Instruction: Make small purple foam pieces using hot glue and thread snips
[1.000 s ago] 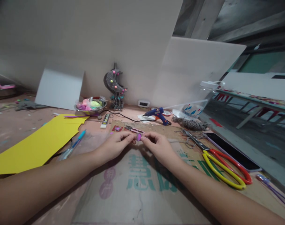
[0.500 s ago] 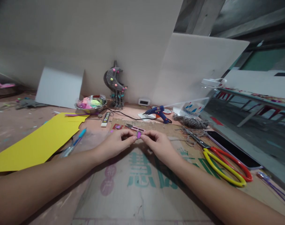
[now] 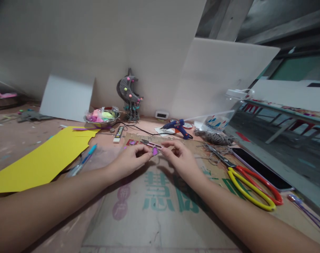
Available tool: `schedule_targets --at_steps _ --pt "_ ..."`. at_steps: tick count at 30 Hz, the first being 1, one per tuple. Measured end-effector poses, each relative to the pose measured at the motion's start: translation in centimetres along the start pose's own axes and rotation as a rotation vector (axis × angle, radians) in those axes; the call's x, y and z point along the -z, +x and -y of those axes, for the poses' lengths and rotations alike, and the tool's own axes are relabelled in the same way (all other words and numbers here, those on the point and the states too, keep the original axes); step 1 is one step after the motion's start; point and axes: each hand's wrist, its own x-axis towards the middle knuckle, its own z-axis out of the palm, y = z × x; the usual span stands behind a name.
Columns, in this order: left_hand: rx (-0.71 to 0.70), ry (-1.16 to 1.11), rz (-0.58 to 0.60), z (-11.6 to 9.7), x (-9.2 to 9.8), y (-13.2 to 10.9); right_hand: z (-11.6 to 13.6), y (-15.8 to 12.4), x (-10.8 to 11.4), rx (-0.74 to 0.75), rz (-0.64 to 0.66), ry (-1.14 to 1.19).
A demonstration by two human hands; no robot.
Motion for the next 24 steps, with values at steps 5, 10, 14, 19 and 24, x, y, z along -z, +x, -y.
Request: schedule_targets --at_steps 5,10,14,19,24 --pt "-0.021 0.011 0.015 -0.04 -0.03 -0.1 0.39 -0.28 -0.23 0.132 0.053 -0.231" --pt "-0.007 0.03 0.045 -0.17 0.01 -0.15 0.69 -0.38 -0.28 0.141 0.09 -0.214" --pt "0.008 -0.007 0.042 -0.24 -0.01 -0.1 0.49 -0.3 0.01 0.125 0.123 -0.19" --pt "0.003 -0.022 0.03 -0.36 0.05 -0.09 0.7 -0.5 -0.22 0.1 0.167 -0.239" --pt "0.036 -0.003 -0.011 -0.02 -0.08 0.0 0.76 -0.27 -0.1 0.14 0.196 -0.19"
